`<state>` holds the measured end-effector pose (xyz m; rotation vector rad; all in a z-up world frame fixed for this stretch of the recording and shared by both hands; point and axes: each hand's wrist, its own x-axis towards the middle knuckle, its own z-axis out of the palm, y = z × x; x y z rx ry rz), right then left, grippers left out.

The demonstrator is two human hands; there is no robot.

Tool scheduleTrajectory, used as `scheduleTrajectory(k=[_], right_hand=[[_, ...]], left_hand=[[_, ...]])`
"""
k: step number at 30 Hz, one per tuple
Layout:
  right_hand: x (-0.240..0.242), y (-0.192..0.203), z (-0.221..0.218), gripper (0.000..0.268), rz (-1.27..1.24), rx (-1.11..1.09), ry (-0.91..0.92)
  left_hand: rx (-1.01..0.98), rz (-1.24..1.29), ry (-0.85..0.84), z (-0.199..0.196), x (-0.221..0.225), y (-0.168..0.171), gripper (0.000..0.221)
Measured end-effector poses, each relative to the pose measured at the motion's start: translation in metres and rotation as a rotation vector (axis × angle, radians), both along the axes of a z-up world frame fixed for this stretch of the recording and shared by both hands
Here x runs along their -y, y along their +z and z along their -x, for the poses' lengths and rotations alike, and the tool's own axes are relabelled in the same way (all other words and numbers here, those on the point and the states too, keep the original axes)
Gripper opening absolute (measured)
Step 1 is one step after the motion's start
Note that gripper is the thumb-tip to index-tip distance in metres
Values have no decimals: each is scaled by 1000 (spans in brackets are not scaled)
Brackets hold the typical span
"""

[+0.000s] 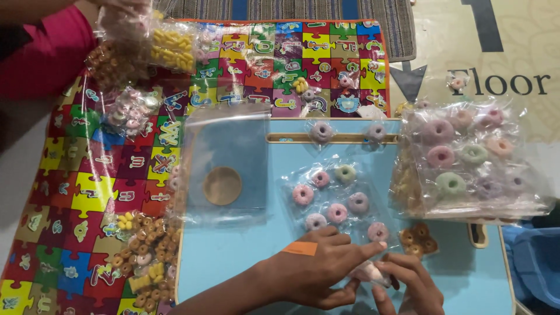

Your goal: A person is manually packaging small, colorful donut-shaped items into clear plastic bags on a small blue table.

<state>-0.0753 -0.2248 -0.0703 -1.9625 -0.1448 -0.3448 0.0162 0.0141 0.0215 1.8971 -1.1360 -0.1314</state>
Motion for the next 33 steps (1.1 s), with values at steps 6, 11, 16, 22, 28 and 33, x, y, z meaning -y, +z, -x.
scheduleTrajectory(k=[6,11,16,22,28,33], right_hand=[[7,5,0,33,-251,-66,140],[26,-13,6,48,-362,-81,188],[28,-18,13,43,-427,-48,133],[20,30,7,60,-140,-272,-287],[35,30,16,23,-250,-260,-357],[66,24,28,17,-182,-445,-218]], left_hand=[[-106,28,9,-2,-4,5,66],[-93,55,9,-4,-11,17,54],[-51,76,45,-10,-13,10,49],[13,-141,454,-38,-30,-15,33],[205,-224,828,-62,-44,-22,34],[223,-360,818,-61,-46,-39,73]])
